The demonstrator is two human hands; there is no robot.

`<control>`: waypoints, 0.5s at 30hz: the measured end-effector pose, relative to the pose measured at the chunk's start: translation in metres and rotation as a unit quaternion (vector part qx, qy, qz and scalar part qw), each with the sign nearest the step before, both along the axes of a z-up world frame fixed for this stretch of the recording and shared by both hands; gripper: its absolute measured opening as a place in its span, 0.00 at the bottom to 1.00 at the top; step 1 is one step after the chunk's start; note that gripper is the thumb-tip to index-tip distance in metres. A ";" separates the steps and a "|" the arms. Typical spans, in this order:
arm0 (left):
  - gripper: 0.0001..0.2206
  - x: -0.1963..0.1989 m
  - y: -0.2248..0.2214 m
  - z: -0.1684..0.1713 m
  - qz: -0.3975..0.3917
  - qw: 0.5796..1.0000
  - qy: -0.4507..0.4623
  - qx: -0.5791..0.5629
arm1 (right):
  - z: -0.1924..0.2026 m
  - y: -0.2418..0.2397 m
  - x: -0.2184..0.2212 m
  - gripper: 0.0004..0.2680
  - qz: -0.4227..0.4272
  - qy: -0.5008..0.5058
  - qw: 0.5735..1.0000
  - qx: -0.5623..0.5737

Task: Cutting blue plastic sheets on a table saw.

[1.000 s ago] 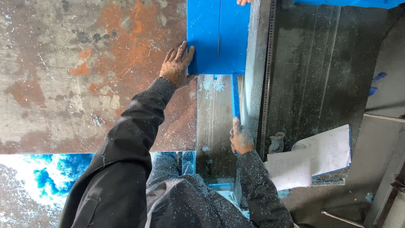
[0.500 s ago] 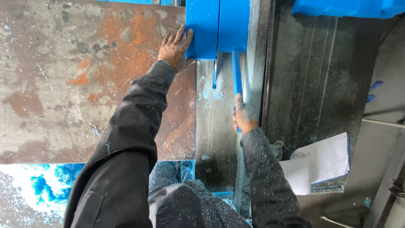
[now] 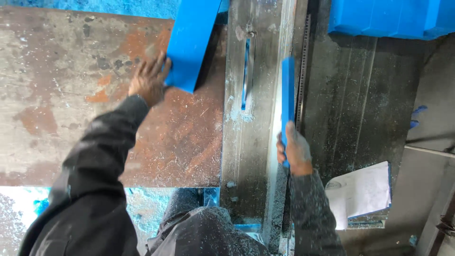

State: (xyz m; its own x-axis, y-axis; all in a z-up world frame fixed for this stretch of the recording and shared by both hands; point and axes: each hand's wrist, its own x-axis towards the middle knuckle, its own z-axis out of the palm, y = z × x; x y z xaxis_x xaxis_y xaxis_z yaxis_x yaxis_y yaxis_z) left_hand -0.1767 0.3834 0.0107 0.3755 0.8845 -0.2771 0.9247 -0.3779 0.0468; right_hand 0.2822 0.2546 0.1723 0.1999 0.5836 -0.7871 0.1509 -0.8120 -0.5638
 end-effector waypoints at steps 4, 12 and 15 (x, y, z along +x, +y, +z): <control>0.41 0.012 -0.103 0.023 0.014 1.000 0.003 -0.004 | 0.009 -0.067 -0.001 0.26 0.010 -0.008 1.000 -0.019; 0.38 0.047 -0.323 0.053 0.219 0.962 -0.161 -0.030 | -0.003 -0.218 -0.011 0.23 -0.060 0.094 0.994 -0.015; 0.42 0.070 -0.325 0.071 0.369 0.896 -0.246 -0.022 | -0.015 -0.267 -0.023 0.23 -0.039 0.124 0.991 -0.029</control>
